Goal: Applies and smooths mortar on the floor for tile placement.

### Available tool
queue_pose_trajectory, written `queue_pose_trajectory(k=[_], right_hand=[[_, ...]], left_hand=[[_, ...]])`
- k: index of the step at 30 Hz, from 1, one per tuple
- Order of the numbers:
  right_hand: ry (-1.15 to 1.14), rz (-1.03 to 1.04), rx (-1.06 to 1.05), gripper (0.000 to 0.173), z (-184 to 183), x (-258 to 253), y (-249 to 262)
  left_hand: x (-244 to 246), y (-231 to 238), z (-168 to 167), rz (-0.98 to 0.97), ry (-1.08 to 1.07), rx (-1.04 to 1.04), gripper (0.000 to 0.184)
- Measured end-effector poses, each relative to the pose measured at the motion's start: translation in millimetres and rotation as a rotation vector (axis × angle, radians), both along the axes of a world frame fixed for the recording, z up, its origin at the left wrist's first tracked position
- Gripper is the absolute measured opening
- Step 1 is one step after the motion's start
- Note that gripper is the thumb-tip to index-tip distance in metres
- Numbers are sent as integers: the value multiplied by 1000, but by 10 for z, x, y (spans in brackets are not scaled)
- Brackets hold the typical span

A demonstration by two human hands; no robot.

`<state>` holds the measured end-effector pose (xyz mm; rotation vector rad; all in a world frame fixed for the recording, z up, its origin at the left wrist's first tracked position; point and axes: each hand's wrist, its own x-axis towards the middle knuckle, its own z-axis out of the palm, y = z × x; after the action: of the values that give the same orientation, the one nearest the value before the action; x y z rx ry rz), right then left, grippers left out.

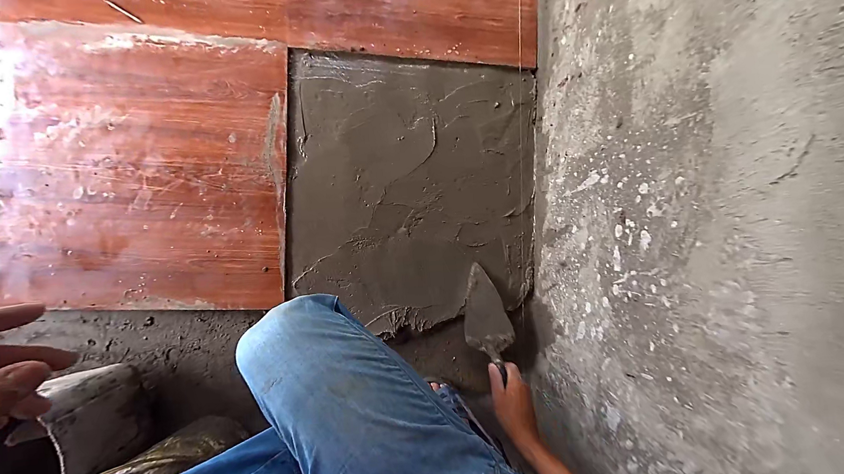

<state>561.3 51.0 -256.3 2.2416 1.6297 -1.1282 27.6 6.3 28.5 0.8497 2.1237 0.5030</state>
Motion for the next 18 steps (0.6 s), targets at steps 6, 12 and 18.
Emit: queue_pose_trajectory(k=[6, 12, 18], right_hand=[[177, 199, 34, 43, 84, -683, 318], [189, 519, -151, 46, -112, -2188, 797], [40, 676, -170, 48, -169, -2536, 889]], left_hand=[[-399, -249, -243, -111, -51, 87, 55], [-234, -335, -206, 30, -32, 138, 51], [-365, -426, -252, -11, -68, 172, 56]])
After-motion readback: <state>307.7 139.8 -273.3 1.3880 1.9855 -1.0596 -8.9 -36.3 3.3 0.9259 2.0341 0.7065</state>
